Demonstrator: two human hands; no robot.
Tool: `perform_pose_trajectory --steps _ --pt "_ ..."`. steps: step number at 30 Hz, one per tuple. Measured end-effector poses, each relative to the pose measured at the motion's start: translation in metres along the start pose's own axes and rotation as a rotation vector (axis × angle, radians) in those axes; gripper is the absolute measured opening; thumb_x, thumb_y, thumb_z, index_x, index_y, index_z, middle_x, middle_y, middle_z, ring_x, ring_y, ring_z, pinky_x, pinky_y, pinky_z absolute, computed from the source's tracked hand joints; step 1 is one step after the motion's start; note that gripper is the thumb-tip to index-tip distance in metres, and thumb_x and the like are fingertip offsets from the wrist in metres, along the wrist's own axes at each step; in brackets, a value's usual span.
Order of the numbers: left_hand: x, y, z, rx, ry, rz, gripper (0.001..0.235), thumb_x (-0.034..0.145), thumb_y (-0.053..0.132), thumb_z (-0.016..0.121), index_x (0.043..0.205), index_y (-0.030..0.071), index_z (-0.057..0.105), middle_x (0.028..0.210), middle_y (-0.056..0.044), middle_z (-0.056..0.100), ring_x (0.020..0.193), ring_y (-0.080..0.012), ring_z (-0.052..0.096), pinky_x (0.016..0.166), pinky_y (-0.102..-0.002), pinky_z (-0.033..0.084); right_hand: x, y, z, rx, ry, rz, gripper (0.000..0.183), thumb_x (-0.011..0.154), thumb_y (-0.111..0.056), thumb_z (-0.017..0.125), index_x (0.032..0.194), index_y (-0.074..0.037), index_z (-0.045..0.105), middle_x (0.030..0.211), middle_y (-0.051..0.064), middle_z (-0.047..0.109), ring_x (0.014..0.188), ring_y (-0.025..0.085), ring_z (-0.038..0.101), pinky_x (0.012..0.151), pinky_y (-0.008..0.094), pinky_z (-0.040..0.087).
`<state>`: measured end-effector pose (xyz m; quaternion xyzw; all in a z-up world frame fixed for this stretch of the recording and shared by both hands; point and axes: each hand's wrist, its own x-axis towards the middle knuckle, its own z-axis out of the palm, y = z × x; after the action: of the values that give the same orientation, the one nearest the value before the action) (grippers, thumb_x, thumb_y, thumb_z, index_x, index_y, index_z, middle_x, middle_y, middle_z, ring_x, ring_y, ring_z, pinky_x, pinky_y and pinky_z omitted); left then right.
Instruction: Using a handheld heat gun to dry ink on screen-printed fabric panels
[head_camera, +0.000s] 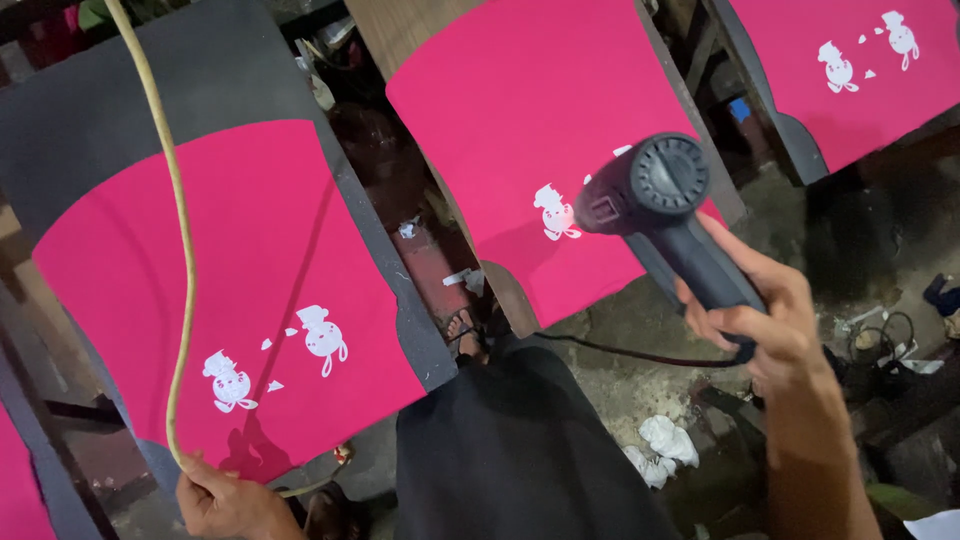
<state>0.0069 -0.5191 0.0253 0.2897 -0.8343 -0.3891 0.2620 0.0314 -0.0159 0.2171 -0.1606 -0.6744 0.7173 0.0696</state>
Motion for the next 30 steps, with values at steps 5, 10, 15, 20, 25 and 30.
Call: perform_pose_trajectory --steps 5,10,15,20,25,30 --pt "-0.004 0.038 -0.005 0.089 -0.039 -0.031 0.036 0.128 0.027 0.049 0.123 -0.003 0.067 0.108 -0.011 0.071 0.101 -0.0203 0.071 0.067 -0.028 0.058 -0.008 0.001 -0.006 0.009 -0.077 0.077 0.098 0.061 -0.005 0.061 0.156 0.008 0.039 0.079 0.025 0.06 0.047 0.015 0.048 0.047 0.025 0.04" --pt "-0.003 0.018 -0.004 0.134 0.009 0.057 0.039 0.129 0.027 0.053 0.121 -0.006 0.071 0.105 -0.015 0.075 0.094 -0.024 0.073 0.063 -0.032 0.059 -0.005 0.008 -0.007 0.152 -0.232 -0.023 0.092 0.074 -0.006 0.064 0.158 0.008 0.029 0.083 0.029 0.059 0.047 0.015 0.044 0.05 0.03 0.04" --pt "-0.002 0.022 -0.001 0.055 0.006 0.048 0.037 0.13 0.024 0.052 0.119 -0.006 0.07 0.104 -0.013 0.073 0.093 -0.0213 0.07 0.07 -0.032 0.058 -0.018 0.003 -0.032 -0.065 0.061 0.072 0.102 0.059 -0.011 0.062 0.157 0.008 0.039 0.08 0.028 0.058 0.043 0.017 0.045 0.041 0.024 0.036" --pt "-0.004 0.027 -0.006 0.109 -0.011 0.049 0.033 0.13 0.021 0.053 0.119 -0.006 0.069 0.1 -0.013 0.07 0.091 -0.0216 0.067 0.065 -0.032 0.055 -0.012 0.004 -0.018 0.02 -0.023 0.042 0.1 0.061 -0.009 0.063 0.156 0.009 0.038 0.08 0.029 0.06 0.044 0.015 0.044 0.043 0.023 0.037" --pt "-0.007 0.039 -0.006 0.109 -0.033 0.001 0.037 0.129 0.027 0.05 0.123 -0.004 0.07 0.108 -0.012 0.074 0.097 -0.0213 0.073 0.066 -0.029 0.06 -0.01 -0.003 -0.013 0.036 -0.083 -0.043 0.096 0.067 -0.009 0.06 0.157 0.01 0.034 0.085 0.024 0.062 0.042 0.012 0.044 0.047 0.024 0.045" --pt "-0.004 0.021 -0.005 0.136 -0.005 0.022 0.037 0.131 0.026 0.052 0.122 -0.004 0.072 0.103 -0.011 0.073 0.089 -0.0211 0.07 0.063 -0.03 0.058 -0.016 0.005 -0.029 0.004 -0.08 0.039 0.098 0.067 -0.019 0.072 0.155 0.007 0.039 0.079 0.024 0.064 0.045 0.014 0.052 0.04 0.021 0.041"
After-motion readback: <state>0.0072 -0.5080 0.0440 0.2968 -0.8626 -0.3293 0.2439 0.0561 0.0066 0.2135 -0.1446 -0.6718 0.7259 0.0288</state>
